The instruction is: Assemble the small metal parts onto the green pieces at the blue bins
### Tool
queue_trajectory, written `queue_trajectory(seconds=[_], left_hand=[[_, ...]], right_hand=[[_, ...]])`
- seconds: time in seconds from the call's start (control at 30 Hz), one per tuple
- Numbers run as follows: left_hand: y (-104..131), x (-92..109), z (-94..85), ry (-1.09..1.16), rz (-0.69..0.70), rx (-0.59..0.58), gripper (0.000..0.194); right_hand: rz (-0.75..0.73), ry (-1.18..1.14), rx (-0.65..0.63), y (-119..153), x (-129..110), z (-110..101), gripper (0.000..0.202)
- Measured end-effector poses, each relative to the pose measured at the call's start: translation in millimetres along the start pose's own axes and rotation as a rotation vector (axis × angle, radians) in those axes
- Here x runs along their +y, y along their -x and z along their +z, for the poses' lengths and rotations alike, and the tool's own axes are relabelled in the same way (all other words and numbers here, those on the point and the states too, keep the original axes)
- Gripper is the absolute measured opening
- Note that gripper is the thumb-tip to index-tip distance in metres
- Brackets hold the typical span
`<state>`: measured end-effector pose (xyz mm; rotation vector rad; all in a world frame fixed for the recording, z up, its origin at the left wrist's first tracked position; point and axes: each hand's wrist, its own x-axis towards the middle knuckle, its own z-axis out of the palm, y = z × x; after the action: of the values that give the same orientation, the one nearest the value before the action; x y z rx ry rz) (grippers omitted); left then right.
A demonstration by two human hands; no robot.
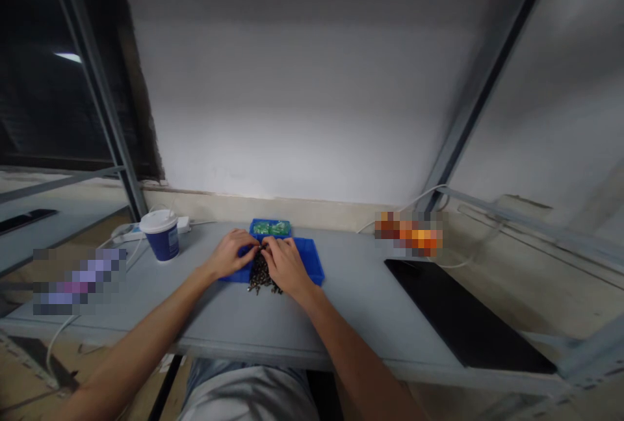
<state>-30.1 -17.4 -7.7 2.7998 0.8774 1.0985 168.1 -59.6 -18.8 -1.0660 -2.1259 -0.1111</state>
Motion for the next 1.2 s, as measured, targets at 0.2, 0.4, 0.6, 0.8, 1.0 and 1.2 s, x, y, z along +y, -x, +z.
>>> queue_trajectory(seconds=[0.2, 0.4, 0.6, 0.8, 1.0, 1.2], left_hand=[[1.7, -2.0, 2.9, 0.028, 0.039, -0.019, 0.016], [1.3, -1.1, 2.5, 0.012, 0.012, 0.000, 0.016], [1.5, -3.1, 4.3, 0.041, 0.034, -0.012, 0.017], [2.5, -4.1, 5.3, 0.086, 0.054, -0.009, 0.017], [2.3, -1.7, 3.6, 0.106, 0.071, -0.022, 0.016], [2.0, -1.5, 4.3, 0.078, 0.055, -0.013, 0.017]], right_hand=[[-0.024, 0.009, 0.023, 0.0, 1.6, 1.3, 0.017], [-0.010, -0.006, 0.020, 0.1, -0.5, -0.2, 0.008], [-0.025, -0.002, 0.018, 0.3, 1.7, 1.5, 0.013], [-0.030, 0.019, -0.005, 1.1, 2.2, 3.1, 0.021], [-0.034, 0.026, -0.031, 1.0, 2.0, 3.5, 0.028], [-0.022, 0.046, -0.042, 0.8, 1.9, 3.2, 0.031]])
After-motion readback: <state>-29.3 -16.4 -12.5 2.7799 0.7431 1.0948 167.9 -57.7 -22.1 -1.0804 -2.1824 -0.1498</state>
